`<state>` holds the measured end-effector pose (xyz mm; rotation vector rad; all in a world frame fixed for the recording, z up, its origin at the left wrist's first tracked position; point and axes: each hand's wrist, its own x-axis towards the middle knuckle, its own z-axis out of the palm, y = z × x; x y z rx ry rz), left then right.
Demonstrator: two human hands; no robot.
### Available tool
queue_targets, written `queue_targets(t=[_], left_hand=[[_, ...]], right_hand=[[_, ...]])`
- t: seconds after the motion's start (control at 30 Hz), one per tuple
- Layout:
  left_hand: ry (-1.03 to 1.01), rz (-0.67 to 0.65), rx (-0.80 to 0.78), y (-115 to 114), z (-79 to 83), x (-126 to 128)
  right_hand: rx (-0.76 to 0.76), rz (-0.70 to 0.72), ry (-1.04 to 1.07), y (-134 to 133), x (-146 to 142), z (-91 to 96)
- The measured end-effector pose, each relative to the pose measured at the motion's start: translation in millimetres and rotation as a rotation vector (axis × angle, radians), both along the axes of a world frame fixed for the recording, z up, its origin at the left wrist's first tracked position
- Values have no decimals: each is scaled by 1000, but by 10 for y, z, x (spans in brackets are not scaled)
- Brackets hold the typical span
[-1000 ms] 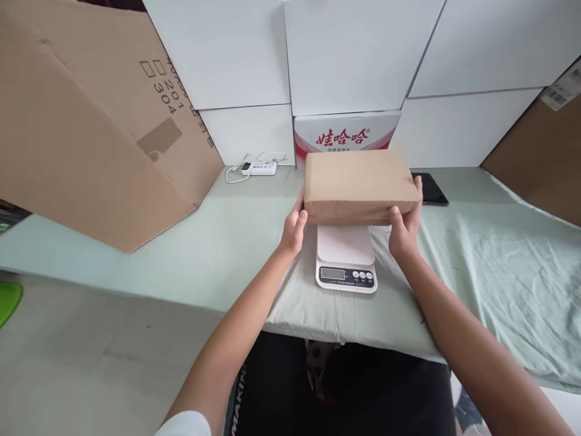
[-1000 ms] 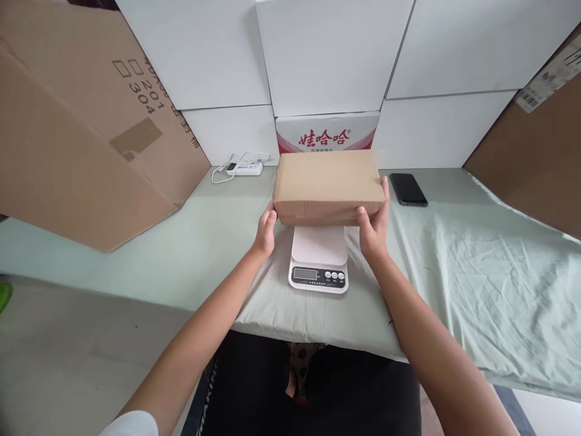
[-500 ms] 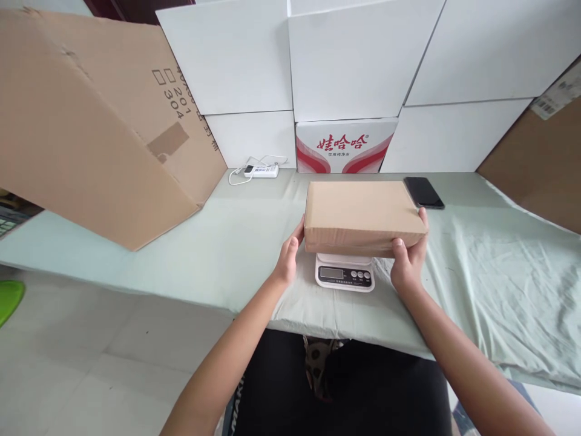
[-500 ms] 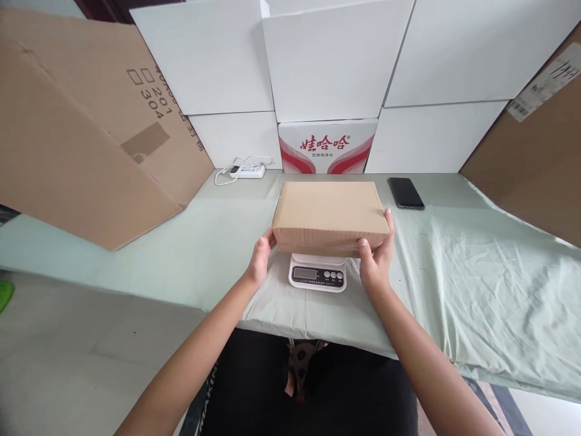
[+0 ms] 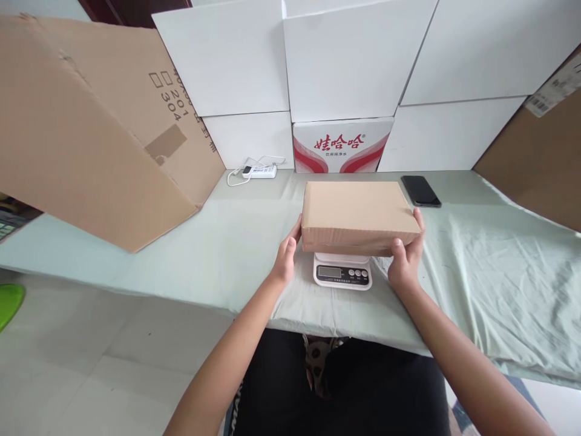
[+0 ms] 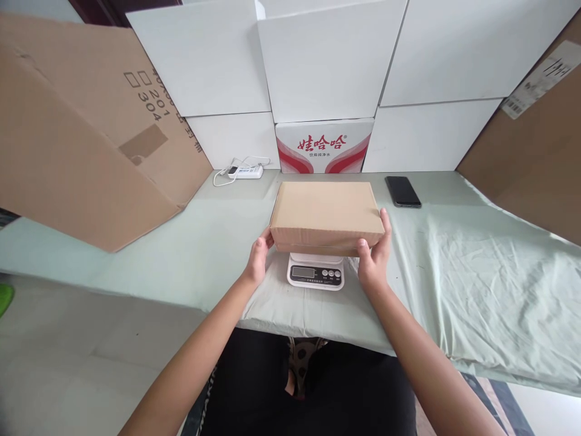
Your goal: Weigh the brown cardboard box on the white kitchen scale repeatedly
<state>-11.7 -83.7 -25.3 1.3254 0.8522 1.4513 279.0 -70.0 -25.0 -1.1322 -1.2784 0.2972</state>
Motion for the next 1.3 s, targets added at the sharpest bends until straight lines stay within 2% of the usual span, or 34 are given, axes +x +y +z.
queue_targets(t=[0.07, 0.2, 0.3, 0.43, 1.3], left_hand=[[-29, 68, -17, 28, -18, -35], [-96, 193, -28, 111, -49, -115], [-89, 221, -41, 150, -58, -145], [-82, 225, -49, 157, -63, -147], [-68, 222, -40, 143, -56, -122]], right_hand=[[32, -26, 72, 43, 27, -8], [87, -88, 420, 171, 84, 30], [54, -109, 620, 245, 131, 83], [36, -95, 760, 273, 159, 128], [29, -11, 680, 243, 35, 165]])
